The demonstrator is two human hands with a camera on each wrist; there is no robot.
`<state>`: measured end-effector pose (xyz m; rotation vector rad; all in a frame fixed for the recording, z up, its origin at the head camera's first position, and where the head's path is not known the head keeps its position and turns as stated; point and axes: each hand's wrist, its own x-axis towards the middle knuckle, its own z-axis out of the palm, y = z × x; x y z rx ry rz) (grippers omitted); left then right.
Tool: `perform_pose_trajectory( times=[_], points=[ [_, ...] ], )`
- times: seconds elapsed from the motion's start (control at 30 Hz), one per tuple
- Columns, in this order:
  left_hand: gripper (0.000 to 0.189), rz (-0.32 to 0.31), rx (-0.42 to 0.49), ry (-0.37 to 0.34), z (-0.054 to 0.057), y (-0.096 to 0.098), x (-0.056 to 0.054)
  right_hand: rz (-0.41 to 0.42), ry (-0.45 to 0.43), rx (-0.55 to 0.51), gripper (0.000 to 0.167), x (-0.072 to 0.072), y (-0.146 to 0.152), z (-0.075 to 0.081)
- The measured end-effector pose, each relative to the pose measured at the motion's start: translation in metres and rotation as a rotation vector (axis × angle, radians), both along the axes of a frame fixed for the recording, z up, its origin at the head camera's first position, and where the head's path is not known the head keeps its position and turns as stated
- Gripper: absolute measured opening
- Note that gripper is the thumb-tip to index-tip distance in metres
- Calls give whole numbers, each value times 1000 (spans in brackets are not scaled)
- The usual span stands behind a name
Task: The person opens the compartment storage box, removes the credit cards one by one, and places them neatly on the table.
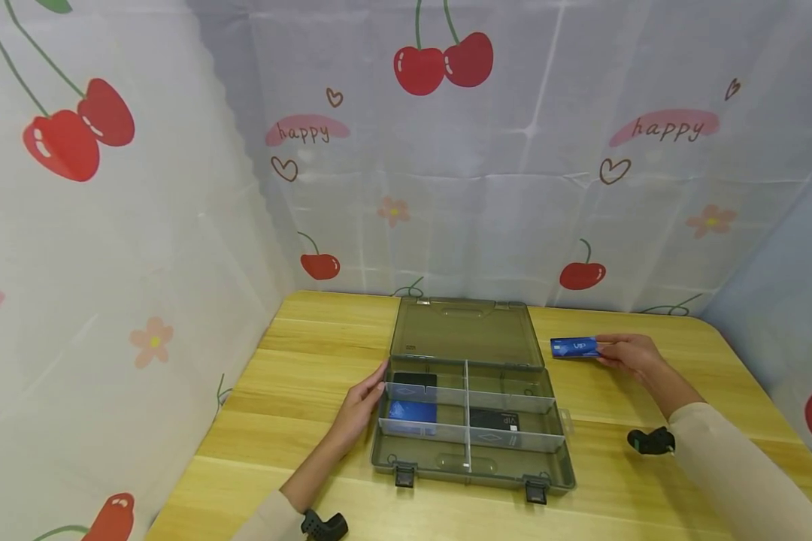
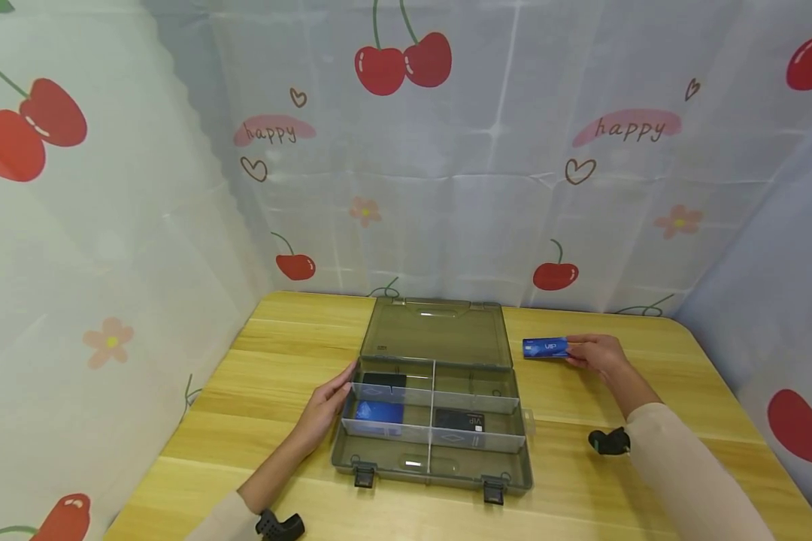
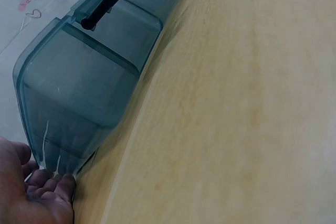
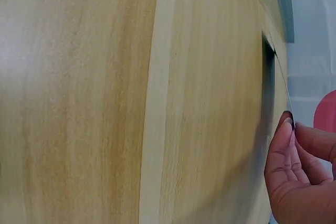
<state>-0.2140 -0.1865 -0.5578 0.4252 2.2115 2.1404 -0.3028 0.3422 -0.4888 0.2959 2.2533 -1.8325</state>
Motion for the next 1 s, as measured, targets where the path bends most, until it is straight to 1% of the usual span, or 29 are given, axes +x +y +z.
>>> perform_pose_trajectory(
  times=[0.13,0.43,0.67,0.87,1.0],
  points=[
    [49,-6,1,-1,0,0,0,-13,0,32,52,1,-2,0],
    [50,-31,-21,27,-3,-2,-2,-46,-9,3,49,0,-2,-2],
    [49,-18,-15,-5,1,-1,0,-41,-25,-11,48,1,0,0],
    [49,-12,-26,2,0,-1,-1,-70,-52,-19,50,1,1,0],
    [49,-11,-18,-1,-1,-1,-1,-79,-62,-26,50,2,3,-2]
  ],
)
